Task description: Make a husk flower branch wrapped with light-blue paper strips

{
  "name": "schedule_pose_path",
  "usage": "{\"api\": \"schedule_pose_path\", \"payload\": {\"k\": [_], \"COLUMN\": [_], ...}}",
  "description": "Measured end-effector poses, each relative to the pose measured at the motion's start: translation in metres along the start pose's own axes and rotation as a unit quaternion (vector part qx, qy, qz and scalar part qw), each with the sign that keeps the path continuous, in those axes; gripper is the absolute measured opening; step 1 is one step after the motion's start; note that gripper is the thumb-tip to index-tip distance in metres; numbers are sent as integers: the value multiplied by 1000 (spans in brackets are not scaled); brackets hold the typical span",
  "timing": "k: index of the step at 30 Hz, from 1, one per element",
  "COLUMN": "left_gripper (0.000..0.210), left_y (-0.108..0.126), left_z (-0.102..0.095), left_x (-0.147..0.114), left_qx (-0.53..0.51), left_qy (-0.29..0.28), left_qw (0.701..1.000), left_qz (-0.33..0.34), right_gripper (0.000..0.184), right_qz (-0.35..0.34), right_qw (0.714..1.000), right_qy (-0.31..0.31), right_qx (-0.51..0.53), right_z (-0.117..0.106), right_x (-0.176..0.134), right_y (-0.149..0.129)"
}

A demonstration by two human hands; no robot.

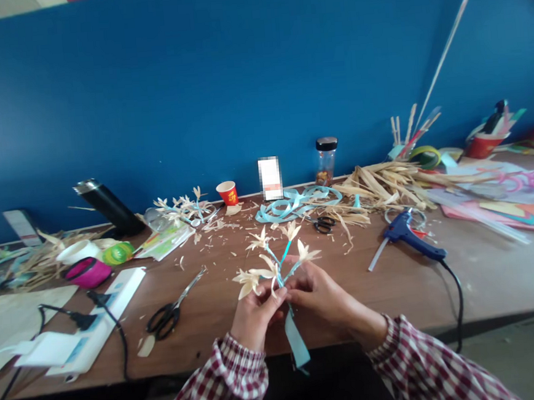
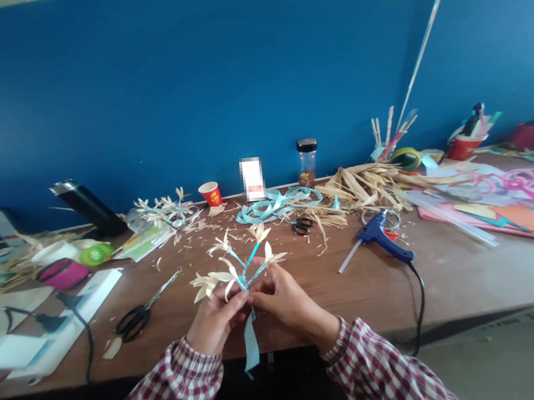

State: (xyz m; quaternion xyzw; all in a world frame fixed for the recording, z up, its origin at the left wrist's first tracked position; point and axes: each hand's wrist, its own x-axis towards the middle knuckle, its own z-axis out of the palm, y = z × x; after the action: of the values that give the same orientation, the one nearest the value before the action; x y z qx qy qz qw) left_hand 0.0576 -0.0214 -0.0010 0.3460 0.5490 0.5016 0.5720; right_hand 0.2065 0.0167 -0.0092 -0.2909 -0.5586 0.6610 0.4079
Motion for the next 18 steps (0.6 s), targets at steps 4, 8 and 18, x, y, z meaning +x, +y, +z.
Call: {"api": "schedule_pose_path", "payload": {"k": [4, 8, 18], "left_gripper": [26, 28, 39], "left_y": [-3, -6, -2], "left_z": [-11, -14, -10], "left_x": [12, 19, 18], "left_qx": [18, -8, -7], "left_qy": [7, 12, 44], "left_qw": [998, 998, 997], "left_qz": [66, 64, 69], "right_gripper": [33, 19, 28], "right_qz": [2, 13, -4], "right_qw": [997, 989, 964], "right_qy": [43, 60, 35], "right_qx": [-57, -134, -263], "right_z": [1, 4, 12], "right_x": [-4, -5, -9], "right_y": [-5, -11, -18]}}
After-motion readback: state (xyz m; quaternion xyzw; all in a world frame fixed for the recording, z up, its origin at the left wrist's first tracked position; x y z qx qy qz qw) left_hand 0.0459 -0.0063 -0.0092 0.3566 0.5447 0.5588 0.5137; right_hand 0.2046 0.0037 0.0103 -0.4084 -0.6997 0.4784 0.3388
